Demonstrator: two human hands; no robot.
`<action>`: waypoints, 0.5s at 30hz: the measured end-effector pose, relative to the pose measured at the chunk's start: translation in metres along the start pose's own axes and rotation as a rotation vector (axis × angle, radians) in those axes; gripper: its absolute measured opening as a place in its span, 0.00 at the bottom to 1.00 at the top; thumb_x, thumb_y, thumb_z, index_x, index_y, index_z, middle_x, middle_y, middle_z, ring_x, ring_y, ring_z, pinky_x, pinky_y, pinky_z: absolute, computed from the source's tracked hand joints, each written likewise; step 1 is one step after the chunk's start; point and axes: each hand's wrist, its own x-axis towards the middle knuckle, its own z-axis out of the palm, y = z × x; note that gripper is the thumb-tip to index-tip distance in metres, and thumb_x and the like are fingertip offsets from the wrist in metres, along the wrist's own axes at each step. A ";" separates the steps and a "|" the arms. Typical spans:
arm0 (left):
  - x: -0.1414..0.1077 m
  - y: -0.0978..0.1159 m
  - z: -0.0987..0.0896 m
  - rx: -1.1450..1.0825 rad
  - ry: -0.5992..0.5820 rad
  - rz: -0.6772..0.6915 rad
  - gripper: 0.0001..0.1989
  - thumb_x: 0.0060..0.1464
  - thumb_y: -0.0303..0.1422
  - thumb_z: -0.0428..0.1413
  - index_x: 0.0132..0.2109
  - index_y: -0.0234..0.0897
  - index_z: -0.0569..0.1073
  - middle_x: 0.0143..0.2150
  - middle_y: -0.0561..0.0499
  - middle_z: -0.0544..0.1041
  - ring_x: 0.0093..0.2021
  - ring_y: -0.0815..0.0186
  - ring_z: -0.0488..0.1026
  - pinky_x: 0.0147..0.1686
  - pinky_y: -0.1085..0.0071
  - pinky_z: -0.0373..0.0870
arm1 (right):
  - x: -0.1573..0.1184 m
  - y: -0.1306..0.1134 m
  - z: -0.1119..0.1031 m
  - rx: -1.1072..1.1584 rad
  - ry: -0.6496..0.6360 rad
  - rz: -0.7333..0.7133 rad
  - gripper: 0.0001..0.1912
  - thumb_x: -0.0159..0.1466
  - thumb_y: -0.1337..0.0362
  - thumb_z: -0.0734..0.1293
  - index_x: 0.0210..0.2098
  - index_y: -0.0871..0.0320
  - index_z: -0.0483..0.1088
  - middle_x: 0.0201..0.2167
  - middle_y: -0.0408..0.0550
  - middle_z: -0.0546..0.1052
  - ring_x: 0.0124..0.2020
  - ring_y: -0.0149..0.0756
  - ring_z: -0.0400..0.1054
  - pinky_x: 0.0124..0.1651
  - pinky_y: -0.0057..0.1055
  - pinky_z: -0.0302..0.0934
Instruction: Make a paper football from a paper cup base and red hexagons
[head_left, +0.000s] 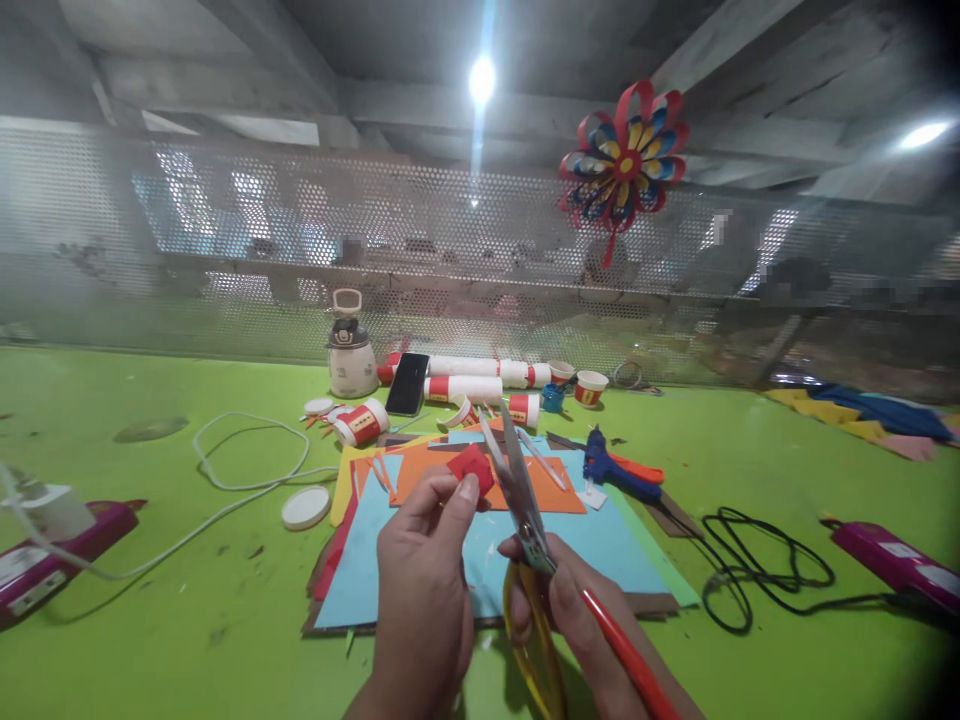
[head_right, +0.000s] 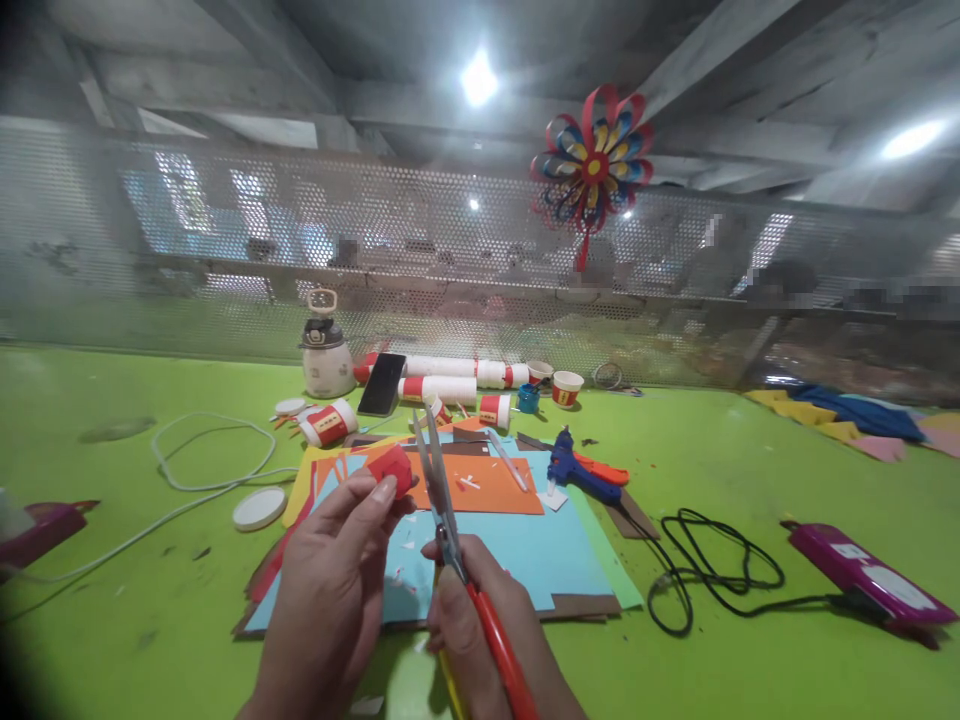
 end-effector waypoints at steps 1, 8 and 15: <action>0.001 0.002 -0.003 0.008 -0.023 -0.005 0.07 0.46 0.34 0.64 0.29 0.35 0.75 0.29 0.54 0.73 0.33 0.69 0.69 0.39 0.71 0.65 | 0.000 0.000 -0.003 -0.010 -0.011 -0.018 0.31 0.62 0.36 0.55 0.41 0.59 0.67 0.23 0.44 0.67 0.25 0.33 0.62 0.30 0.30 0.58; 0.005 0.019 -0.023 0.056 -0.157 -0.123 0.08 0.46 0.33 0.64 0.29 0.35 0.73 0.27 0.53 0.72 0.31 0.67 0.69 0.34 0.70 0.64 | -0.008 -0.004 -0.034 -0.263 -0.149 -0.126 0.30 0.62 0.38 0.57 0.43 0.56 0.72 0.22 0.43 0.70 0.21 0.32 0.62 0.25 0.27 0.58; -0.004 0.027 -0.028 0.182 -0.175 -0.119 0.10 0.48 0.35 0.63 0.27 0.34 0.71 0.29 0.52 0.72 0.30 0.70 0.66 0.33 0.72 0.61 | -0.018 -0.016 -0.038 -0.394 -0.155 -0.253 0.24 0.64 0.42 0.57 0.36 0.53 0.74 0.22 0.44 0.70 0.22 0.35 0.62 0.26 0.29 0.58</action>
